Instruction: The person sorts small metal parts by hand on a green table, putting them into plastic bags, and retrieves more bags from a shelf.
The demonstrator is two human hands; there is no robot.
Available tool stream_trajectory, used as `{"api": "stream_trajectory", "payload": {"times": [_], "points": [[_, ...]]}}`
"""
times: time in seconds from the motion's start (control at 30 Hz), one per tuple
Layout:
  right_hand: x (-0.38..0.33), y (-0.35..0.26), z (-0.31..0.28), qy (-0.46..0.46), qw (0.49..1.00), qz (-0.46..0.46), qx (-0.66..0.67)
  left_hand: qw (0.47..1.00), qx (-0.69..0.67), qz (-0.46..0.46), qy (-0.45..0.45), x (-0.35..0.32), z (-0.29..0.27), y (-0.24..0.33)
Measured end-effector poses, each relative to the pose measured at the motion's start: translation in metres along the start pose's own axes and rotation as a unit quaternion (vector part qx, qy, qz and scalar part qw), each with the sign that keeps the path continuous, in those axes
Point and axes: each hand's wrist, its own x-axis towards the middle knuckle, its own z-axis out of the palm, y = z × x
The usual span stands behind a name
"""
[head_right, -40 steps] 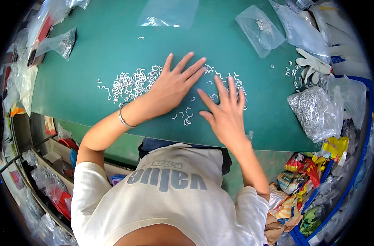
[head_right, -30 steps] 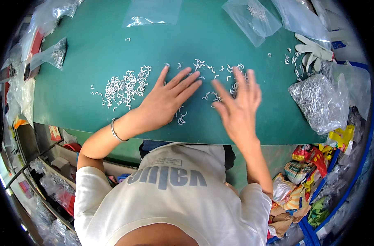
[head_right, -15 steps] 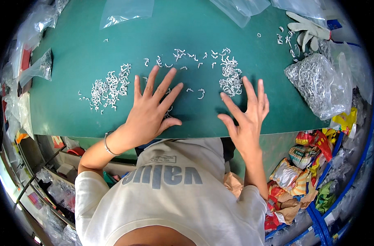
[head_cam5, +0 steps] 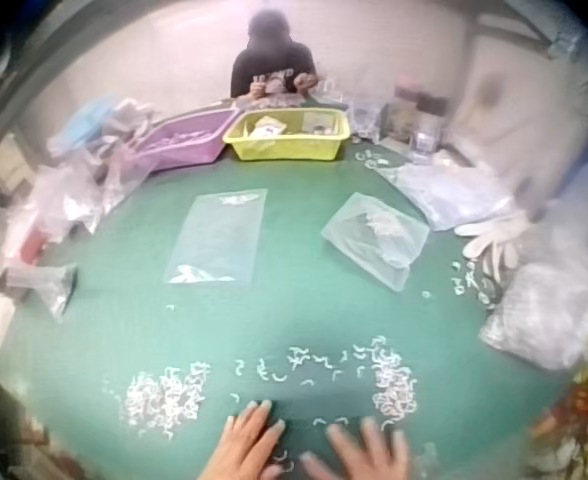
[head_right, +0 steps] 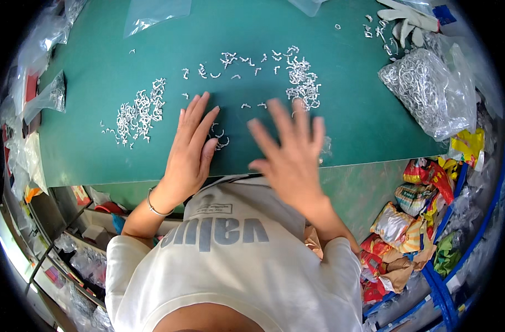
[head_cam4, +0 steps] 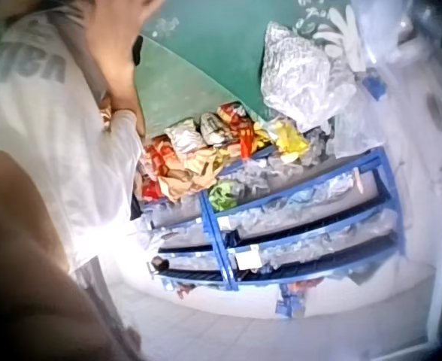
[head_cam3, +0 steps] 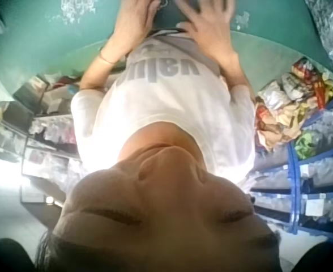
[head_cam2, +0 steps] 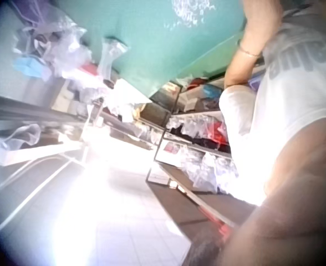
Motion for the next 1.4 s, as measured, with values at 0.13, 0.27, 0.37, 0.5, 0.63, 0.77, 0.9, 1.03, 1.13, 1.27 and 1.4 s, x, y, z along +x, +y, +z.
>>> {"api": "stream_trajectory", "payload": {"times": [0.13, 0.27, 0.37, 0.5, 0.63, 0.77, 0.9, 1.03, 1.13, 1.27, 1.4], "points": [[-0.012, 0.024, -0.009, 0.055, 0.993, 0.076, -0.071, 1.000, 0.002, 0.001, -0.009, 0.000, 0.004, 0.008], [-0.020, 0.004, -0.006, -0.015, 0.998, 0.067, -0.017, 1.000, -0.018, 0.008, 0.016, 0.005, 0.008, 0.010], [-0.017, -0.002, -0.002, -0.031, 0.998, 0.044, 0.034, 0.999, -0.016, 0.028, 0.025, 0.006, 0.010, 0.010], [-0.008, 0.020, -0.017, 0.068, 0.991, 0.111, -0.021, 0.999, 0.014, 0.045, 0.000, 0.010, 0.015, 0.017], [-0.010, 0.026, -0.012, 0.043, 0.993, 0.099, -0.036, 0.994, 0.097, 0.048, -0.023, 0.030, 0.021, 0.030], [-0.022, 0.028, -0.016, 0.012, 0.997, 0.073, -0.006, 0.979, 0.183, 0.085, -0.037, 0.048, 0.018, 0.026], [-0.013, 0.038, -0.021, 0.055, 0.992, 0.100, -0.044, 0.977, 0.179, 0.103, -0.056, 0.070, 0.027, 0.029], [-0.020, 0.039, -0.019, 0.048, 0.997, 0.057, -0.001, 0.975, 0.182, 0.111, -0.067, 0.072, 0.031, 0.028], [-0.009, 0.046, -0.024, 0.072, 0.993, 0.090, -0.026, 0.976, 0.176, 0.112, -0.058, 0.071, 0.030, 0.033], [-0.009, 0.057, -0.025, 0.081, 0.989, 0.106, -0.056, 0.970, 0.197, 0.125, -0.070, 0.074, 0.029, 0.032], [-0.014, 0.069, -0.027, 0.126, 0.983, 0.118, -0.056, 0.972, 0.180, 0.119, -0.090, 0.067, 0.022, 0.035]]}}
